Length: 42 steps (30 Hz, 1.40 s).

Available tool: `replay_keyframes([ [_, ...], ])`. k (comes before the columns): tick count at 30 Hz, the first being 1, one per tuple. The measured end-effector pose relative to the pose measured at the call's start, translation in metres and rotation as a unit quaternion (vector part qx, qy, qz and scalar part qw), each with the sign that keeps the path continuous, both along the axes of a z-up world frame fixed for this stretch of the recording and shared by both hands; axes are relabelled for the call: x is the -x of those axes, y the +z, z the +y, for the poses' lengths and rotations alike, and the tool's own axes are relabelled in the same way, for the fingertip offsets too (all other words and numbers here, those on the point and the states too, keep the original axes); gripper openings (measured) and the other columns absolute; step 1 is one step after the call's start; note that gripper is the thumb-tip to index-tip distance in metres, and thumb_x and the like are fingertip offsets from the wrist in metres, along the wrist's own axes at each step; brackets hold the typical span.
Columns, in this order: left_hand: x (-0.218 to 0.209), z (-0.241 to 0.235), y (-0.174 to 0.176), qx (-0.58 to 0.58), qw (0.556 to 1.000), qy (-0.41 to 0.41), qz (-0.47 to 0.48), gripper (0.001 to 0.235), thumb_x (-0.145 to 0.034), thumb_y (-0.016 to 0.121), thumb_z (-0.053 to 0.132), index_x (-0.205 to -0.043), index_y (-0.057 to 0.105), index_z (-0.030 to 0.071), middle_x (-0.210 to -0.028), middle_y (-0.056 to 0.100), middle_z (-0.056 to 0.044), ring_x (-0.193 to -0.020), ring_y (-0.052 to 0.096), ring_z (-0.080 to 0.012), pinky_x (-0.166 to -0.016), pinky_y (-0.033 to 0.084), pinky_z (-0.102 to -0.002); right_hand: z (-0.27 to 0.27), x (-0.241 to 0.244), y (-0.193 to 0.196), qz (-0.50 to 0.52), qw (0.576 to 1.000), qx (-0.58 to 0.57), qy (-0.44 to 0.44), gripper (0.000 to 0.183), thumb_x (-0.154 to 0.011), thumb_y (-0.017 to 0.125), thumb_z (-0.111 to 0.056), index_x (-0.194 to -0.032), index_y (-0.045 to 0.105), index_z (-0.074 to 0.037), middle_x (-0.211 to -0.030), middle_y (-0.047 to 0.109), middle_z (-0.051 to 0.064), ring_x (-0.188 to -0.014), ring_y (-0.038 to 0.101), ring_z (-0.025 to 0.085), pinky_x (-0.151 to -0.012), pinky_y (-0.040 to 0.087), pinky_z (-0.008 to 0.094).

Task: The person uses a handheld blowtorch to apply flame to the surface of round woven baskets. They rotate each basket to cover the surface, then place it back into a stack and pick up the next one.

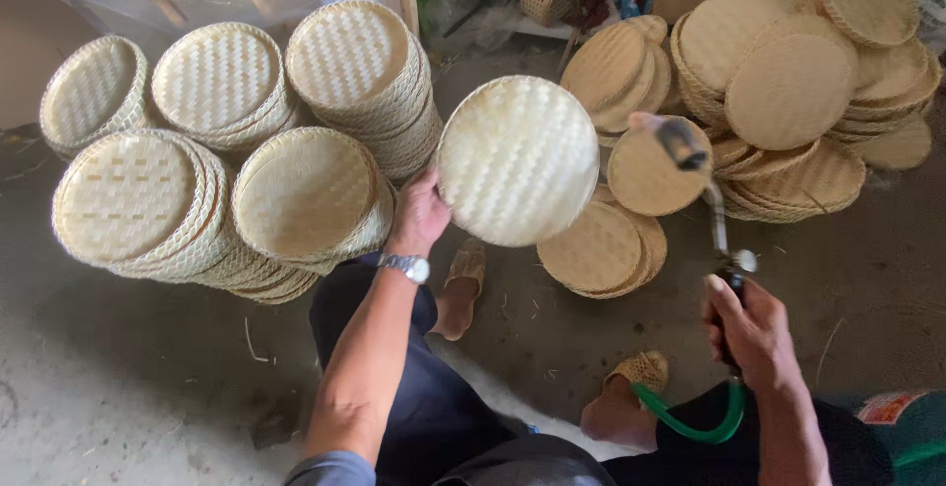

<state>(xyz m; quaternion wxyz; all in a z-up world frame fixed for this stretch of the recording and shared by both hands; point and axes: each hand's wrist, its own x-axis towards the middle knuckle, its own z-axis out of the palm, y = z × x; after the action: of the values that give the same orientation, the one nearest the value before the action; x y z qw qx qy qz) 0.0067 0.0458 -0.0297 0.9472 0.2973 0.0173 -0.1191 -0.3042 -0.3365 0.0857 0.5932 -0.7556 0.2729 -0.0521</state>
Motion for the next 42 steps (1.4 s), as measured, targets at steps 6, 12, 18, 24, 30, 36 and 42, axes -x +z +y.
replay_keyframes([
  [6,0.001,0.024,-0.002,-0.022,0.999,-0.045,-0.007,0.025,-0.104,0.056,0.016,-0.12,0.068,0.0,-0.122,0.072,-0.012,-0.112,0.068,-0.0231,-0.103,0.054,-0.042,-0.029,0.014,-0.024,-0.079,0.991,-0.083,-0.072,0.025,-0.096,0.069,-0.018,-0.112,0.064,0.0,-0.073,0.056,0.006,-0.055,0.054,0.012,-0.039,0.042,0.032],
  [12,0.018,0.016,0.015,-0.028,0.989,-0.14,-0.035,0.026,-0.102,0.06,0.016,-0.121,0.069,0.0,-0.122,0.072,-0.011,-0.112,0.068,-0.0224,-0.101,0.053,-0.041,-0.023,0.009,-0.015,-0.141,0.985,-0.092,-0.047,0.028,-0.096,0.069,-0.012,-0.117,0.063,0.005,-0.074,0.055,0.007,-0.056,0.053,0.011,-0.043,0.044,0.029],
  [18,0.027,0.008,0.049,-0.073,0.973,-0.186,-0.113,0.02,-0.1,0.069,0.013,-0.116,0.074,0.002,-0.117,0.074,-0.008,-0.109,0.069,-0.0192,-0.102,0.052,-0.037,-0.014,-0.005,0.012,-0.196,0.97,-0.141,-0.016,0.028,-0.094,0.068,-0.01,-0.117,0.057,0.002,-0.093,0.07,0.013,-0.057,0.052,0.007,-0.042,0.043,0.025],
  [24,0.062,-0.003,0.125,-0.291,0.881,-0.231,-0.294,0.024,-0.097,0.072,0.014,-0.119,0.077,0.006,-0.109,0.075,-0.005,-0.1,0.067,-0.0147,-0.096,0.052,-0.032,-0.013,-0.016,0.025,-0.181,0.978,-0.107,-0.018,0.026,-0.094,0.068,-0.01,-0.114,0.058,0.003,-0.097,0.073,0.014,-0.056,0.051,0.007,-0.042,0.043,0.025],
  [30,0.128,-0.034,0.163,-0.49,0.613,-0.104,-0.611,0.021,-0.09,0.075,0.02,-0.11,0.075,0.013,-0.098,0.072,-0.002,-0.091,0.065,-0.0157,-0.082,0.055,-0.028,-0.023,-0.019,0.02,-0.187,0.979,-0.075,-0.024,0.027,-0.095,0.069,-0.01,-0.116,0.058,0.004,-0.085,0.069,0.01,-0.052,0.051,0.007,-0.042,0.043,0.026],
  [36,0.167,-0.032,0.167,-0.51,0.387,-0.049,-0.767,0.026,-0.093,0.067,0.017,-0.112,0.073,0.001,-0.091,0.066,-0.002,-0.085,0.055,-0.0169,-0.078,0.049,-0.03,-0.028,-0.022,0.022,-0.177,0.983,-0.028,-0.035,0.028,-0.094,0.073,-0.012,-0.115,0.061,0.003,-0.072,0.063,0.007,-0.049,0.051,0.009,-0.041,0.041,0.028],
  [42,0.187,-0.025,0.171,-0.51,0.255,-0.016,-0.822,0.021,-0.096,0.066,0.014,-0.112,0.072,0.002,-0.09,0.057,0.002,-0.088,0.051,-0.0138,-0.078,0.048,-0.029,-0.032,-0.033,0.029,-0.175,0.983,0.011,-0.049,0.027,-0.094,0.076,-0.015,-0.109,0.061,0.002,-0.069,0.059,0.003,-0.051,0.053,0.009,-0.042,0.043,0.029],
])
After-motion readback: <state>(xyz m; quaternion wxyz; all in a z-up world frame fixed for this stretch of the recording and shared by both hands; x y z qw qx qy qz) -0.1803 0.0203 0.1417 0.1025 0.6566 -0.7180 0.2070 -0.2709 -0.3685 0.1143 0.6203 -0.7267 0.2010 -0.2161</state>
